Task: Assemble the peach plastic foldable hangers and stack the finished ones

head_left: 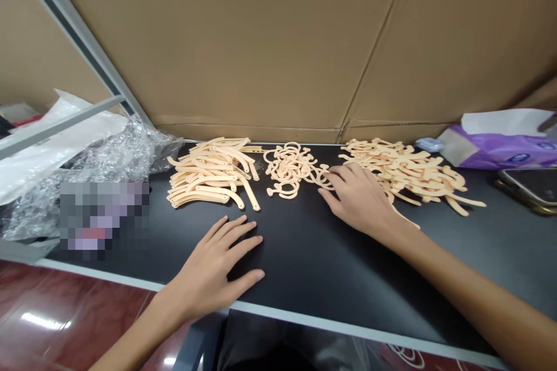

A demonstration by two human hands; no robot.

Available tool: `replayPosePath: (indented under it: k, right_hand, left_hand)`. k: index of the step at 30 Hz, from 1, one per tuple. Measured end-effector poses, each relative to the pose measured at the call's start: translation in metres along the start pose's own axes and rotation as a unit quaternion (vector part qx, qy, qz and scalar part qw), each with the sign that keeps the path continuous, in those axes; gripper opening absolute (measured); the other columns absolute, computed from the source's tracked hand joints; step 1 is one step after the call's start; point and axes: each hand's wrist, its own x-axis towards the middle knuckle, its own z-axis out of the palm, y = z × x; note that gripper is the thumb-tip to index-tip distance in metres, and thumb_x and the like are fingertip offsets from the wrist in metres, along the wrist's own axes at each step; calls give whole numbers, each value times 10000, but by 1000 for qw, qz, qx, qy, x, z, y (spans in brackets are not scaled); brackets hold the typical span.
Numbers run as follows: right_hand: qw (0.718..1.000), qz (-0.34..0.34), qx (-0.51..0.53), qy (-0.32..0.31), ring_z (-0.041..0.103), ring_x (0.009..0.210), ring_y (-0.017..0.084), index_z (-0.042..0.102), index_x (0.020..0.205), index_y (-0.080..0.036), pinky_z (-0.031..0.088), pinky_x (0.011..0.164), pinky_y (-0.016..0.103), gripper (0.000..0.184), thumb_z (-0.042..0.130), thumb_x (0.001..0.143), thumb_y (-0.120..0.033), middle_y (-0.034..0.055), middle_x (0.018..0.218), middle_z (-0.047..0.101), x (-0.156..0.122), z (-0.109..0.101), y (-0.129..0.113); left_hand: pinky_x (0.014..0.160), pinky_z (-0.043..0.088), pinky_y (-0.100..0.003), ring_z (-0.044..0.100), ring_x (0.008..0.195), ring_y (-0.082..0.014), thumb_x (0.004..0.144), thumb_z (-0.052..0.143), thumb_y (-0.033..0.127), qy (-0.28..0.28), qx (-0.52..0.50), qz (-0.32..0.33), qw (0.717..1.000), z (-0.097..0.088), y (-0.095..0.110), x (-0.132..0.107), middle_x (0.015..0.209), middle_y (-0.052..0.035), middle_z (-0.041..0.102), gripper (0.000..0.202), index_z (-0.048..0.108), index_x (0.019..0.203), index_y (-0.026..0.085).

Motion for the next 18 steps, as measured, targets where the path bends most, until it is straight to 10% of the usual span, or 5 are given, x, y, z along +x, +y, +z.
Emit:
replayPosePath:
  k: [11,18]
  right_hand:
    - [999,14,5,35,563,1034,277,730,947,-145,398,890,430,294,446,1001,-200,126,1041,734,-6,-19,7]
    - [958,112,228,132,631,680,168,656,857,-198,475,679,302,240,486,999,-291,19,720,693,-8,-35,23]
  left_hand:
    - [996,514,-469,635,1109,-271,972,497,226,75,15,189,979,9,14,101,1187,-131,676,229,690,1072,156]
    - [778,550,-311,653,830,-170,953,577,274,170,-145,138,965,24,13,95,921,-61,681,224,574,1151,170]
